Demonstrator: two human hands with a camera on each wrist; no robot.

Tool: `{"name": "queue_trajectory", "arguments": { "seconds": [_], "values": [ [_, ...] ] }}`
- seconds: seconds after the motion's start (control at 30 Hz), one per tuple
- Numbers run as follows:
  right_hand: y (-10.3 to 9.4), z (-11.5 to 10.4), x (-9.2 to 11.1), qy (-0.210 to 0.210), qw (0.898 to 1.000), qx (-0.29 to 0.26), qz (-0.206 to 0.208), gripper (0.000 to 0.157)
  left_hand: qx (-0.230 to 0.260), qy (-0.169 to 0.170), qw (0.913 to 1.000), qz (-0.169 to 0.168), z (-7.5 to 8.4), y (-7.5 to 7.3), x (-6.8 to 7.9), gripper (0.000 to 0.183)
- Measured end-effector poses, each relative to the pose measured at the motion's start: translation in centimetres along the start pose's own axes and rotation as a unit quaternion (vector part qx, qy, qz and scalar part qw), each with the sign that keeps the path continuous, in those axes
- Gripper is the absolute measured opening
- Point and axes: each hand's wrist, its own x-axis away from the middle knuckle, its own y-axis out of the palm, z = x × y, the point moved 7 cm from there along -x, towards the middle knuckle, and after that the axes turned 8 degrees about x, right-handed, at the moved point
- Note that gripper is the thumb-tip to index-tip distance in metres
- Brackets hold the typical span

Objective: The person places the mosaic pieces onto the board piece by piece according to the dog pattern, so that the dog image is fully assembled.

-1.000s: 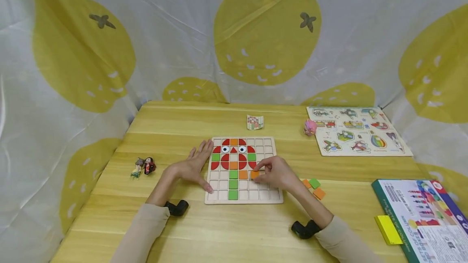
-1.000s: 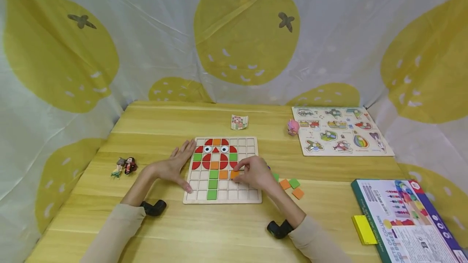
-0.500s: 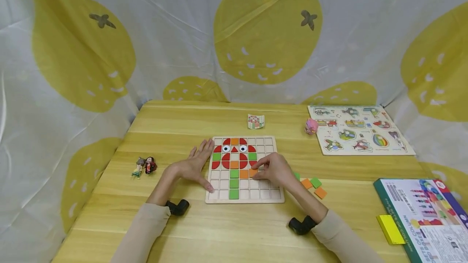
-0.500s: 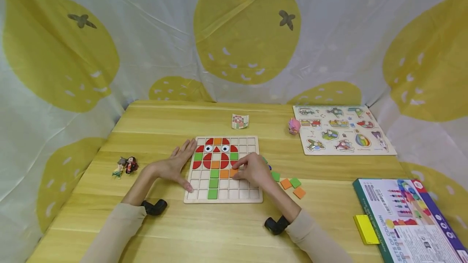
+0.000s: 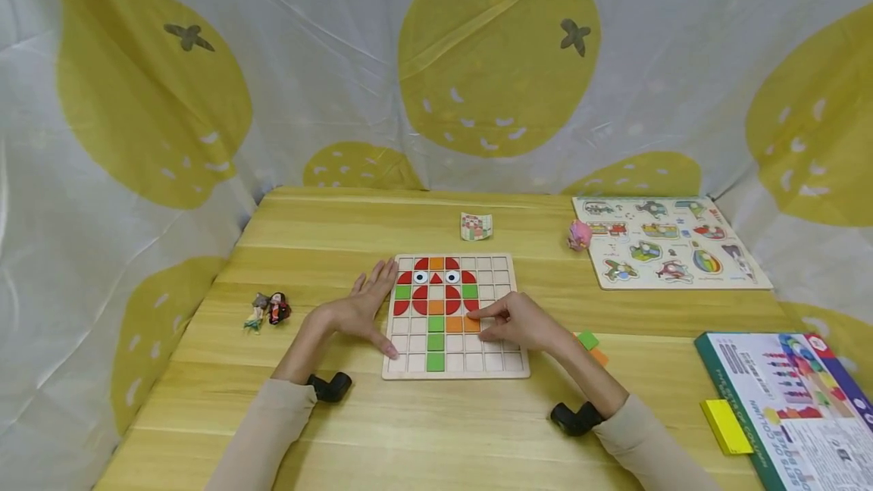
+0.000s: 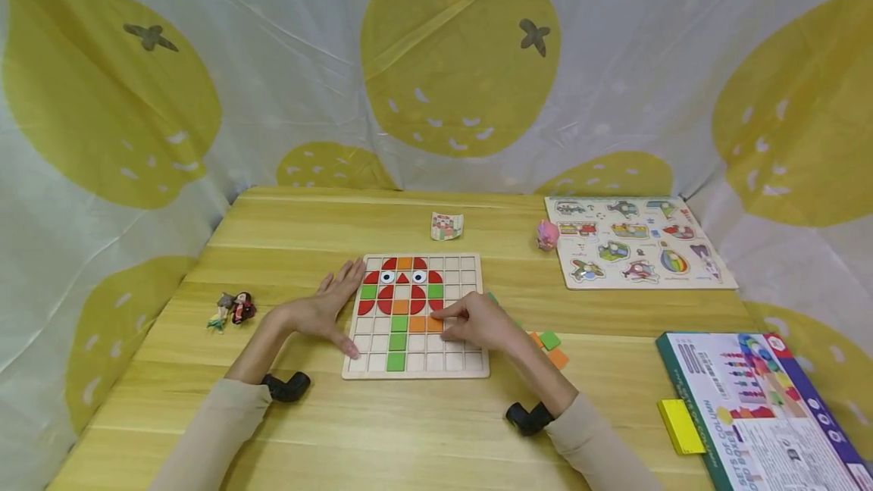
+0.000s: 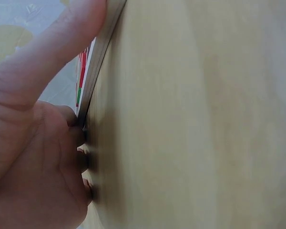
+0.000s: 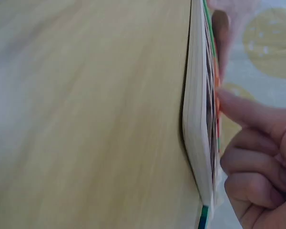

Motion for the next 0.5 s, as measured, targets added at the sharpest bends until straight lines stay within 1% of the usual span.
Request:
{"name": "queue_trajectory", "arguments": {
  "seconds": [0.03,0.1,0.17,0.27,0.4,0.5],
  "values": [
    [0.0,0.0,0.1,-0.010,1.000,0.000,-0.009,0.034,0.000,0.001,1.0000,0.001,0.1,0.0,0.0,0.150],
    [-0.2,0.1,0.3,-0.016,1.000,0.000,-0.014,0.035,0.000,0.003,1.0000,0.002,0.2,-0.1,0.0,0.149],
    [-0.8,0.4,0.6,-0.017,1.000,0.003,-0.004,0.034,0.002,0.005,1.0000,0.002,0.3,-0.1,0.0,0.149],
    [-2.4,1.0,1.5,-0.010,1.000,0.013,0.023,0.031,0.002,0.006,1.0000,-0.001,0.3,0.0,0.0,0.149],
    [-5.1,2.9,3.7,0.004,0.999,0.013,0.042,0.026,0.007,0.002,1.0000,-0.003,0.3,0.0,0.0,0.149],
    [-6.7,5.2,5.5,0.030,0.998,0.007,0.050,0.026,0.010,0.004,0.9999,0.001,0.2,0.0,0.1,0.149]
  ]
}}
